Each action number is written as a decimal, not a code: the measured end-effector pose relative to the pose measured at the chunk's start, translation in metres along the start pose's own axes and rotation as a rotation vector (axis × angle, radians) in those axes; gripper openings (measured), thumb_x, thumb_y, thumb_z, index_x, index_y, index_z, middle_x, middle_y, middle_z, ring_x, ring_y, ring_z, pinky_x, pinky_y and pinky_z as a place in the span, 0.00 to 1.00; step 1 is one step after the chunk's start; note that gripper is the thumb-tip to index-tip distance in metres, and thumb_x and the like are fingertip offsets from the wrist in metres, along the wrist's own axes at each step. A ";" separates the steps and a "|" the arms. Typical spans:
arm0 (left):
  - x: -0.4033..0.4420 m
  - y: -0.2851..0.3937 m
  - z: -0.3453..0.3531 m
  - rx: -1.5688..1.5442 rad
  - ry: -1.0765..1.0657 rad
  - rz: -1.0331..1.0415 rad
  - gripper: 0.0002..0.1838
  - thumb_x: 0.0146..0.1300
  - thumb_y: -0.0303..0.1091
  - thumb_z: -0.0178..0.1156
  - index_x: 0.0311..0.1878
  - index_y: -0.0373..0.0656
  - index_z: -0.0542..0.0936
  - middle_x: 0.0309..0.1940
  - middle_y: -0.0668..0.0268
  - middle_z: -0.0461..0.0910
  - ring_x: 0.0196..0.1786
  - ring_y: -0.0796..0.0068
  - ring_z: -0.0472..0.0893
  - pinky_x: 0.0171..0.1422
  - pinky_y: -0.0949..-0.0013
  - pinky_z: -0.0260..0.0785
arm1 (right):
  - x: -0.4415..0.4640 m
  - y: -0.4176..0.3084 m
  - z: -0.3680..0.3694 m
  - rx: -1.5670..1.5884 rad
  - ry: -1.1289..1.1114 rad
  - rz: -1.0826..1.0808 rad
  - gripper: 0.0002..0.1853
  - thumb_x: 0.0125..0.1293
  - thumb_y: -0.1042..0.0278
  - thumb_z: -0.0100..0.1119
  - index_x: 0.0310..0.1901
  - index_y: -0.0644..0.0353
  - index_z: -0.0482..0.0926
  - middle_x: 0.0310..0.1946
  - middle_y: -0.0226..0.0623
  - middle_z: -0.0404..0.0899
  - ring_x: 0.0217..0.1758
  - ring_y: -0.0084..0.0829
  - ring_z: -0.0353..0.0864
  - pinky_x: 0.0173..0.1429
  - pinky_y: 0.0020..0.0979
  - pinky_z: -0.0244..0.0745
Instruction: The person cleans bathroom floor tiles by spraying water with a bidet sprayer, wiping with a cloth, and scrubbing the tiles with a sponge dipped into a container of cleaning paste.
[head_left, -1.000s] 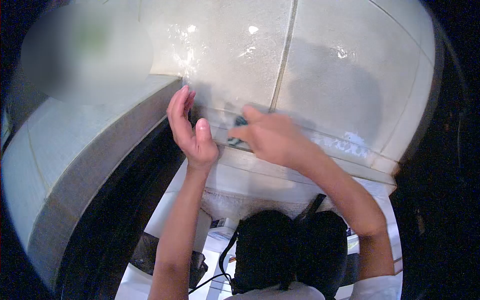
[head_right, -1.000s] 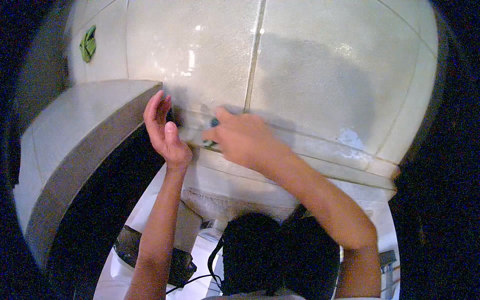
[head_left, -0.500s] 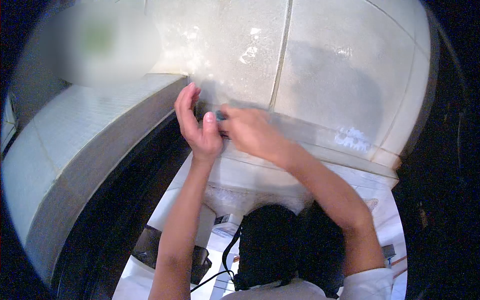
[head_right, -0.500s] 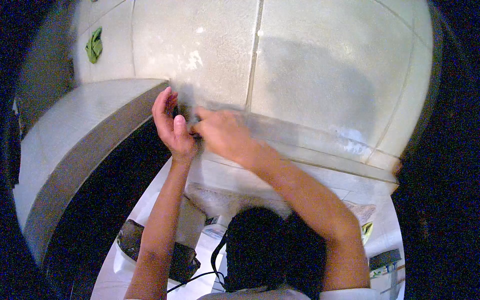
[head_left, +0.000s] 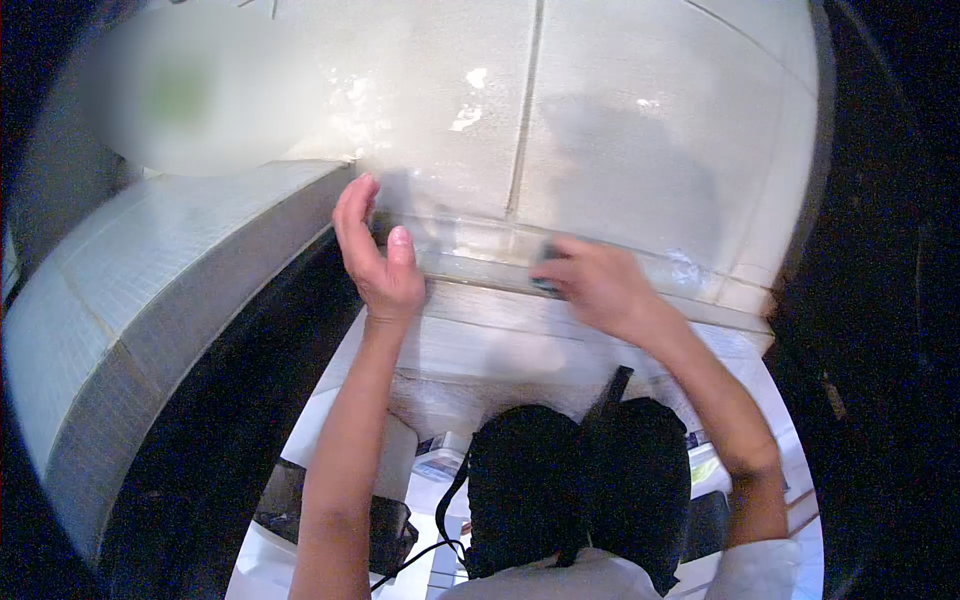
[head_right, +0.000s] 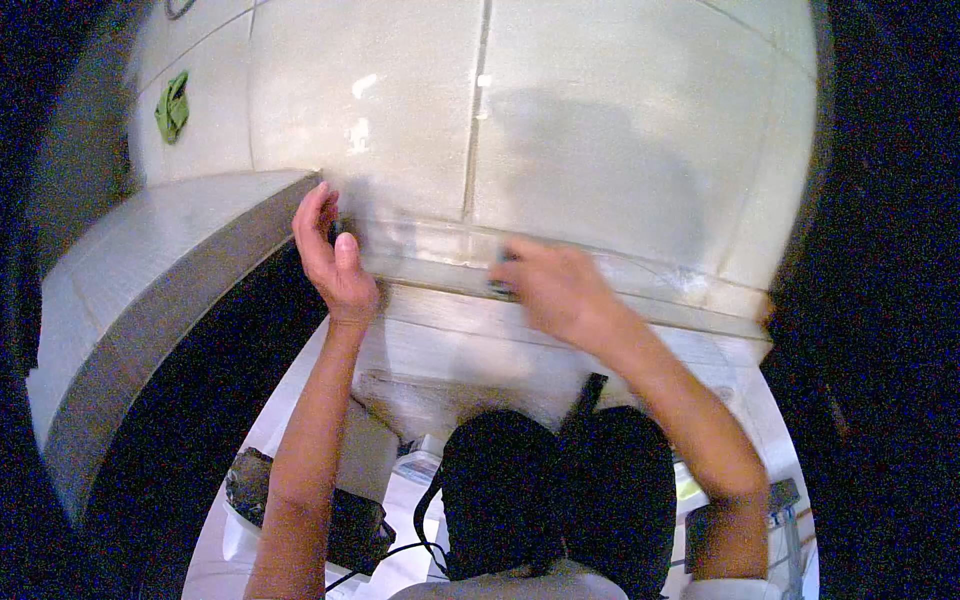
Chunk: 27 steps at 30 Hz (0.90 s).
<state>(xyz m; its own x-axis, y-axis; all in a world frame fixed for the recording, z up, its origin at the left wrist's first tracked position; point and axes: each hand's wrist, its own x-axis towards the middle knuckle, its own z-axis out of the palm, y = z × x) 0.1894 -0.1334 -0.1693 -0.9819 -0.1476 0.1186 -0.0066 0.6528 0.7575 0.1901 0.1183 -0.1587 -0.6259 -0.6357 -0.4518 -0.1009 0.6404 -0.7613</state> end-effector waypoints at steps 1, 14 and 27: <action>0.000 -0.002 -0.002 -0.017 -0.002 0.004 0.27 0.59 0.35 0.49 0.59 0.29 0.67 0.56 0.47 0.68 0.58 0.53 0.70 0.65 0.58 0.61 | 0.016 -0.011 0.012 0.033 0.057 -0.041 0.11 0.54 0.77 0.54 0.39 0.58 0.83 0.35 0.40 0.77 0.35 0.43 0.81 0.39 0.41 0.76; -0.011 -0.014 -0.005 0.089 -0.054 0.031 0.26 0.65 0.40 0.50 0.61 0.32 0.68 0.56 0.52 0.70 0.59 0.58 0.71 0.65 0.60 0.60 | -0.122 0.083 -0.035 -0.044 -0.005 0.391 0.09 0.60 0.67 0.56 0.40 0.53 0.83 0.41 0.40 0.77 0.45 0.47 0.79 0.47 0.44 0.75; -0.013 -0.010 0.000 0.159 -0.105 0.013 0.27 0.57 0.29 0.53 0.62 0.33 0.66 0.56 0.49 0.67 0.58 0.53 0.70 0.65 0.58 0.60 | -0.086 0.072 -0.008 -0.180 0.142 0.883 0.09 0.54 0.70 0.55 0.32 0.66 0.81 0.34 0.54 0.81 0.38 0.51 0.82 0.43 0.48 0.78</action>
<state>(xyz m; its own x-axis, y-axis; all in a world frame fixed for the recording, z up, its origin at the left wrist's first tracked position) 0.2018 -0.1384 -0.1786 -0.9964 -0.0653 0.0535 -0.0155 0.7644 0.6446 0.2304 0.2225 -0.1711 -0.6207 0.1691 -0.7656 0.3488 0.9341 -0.0765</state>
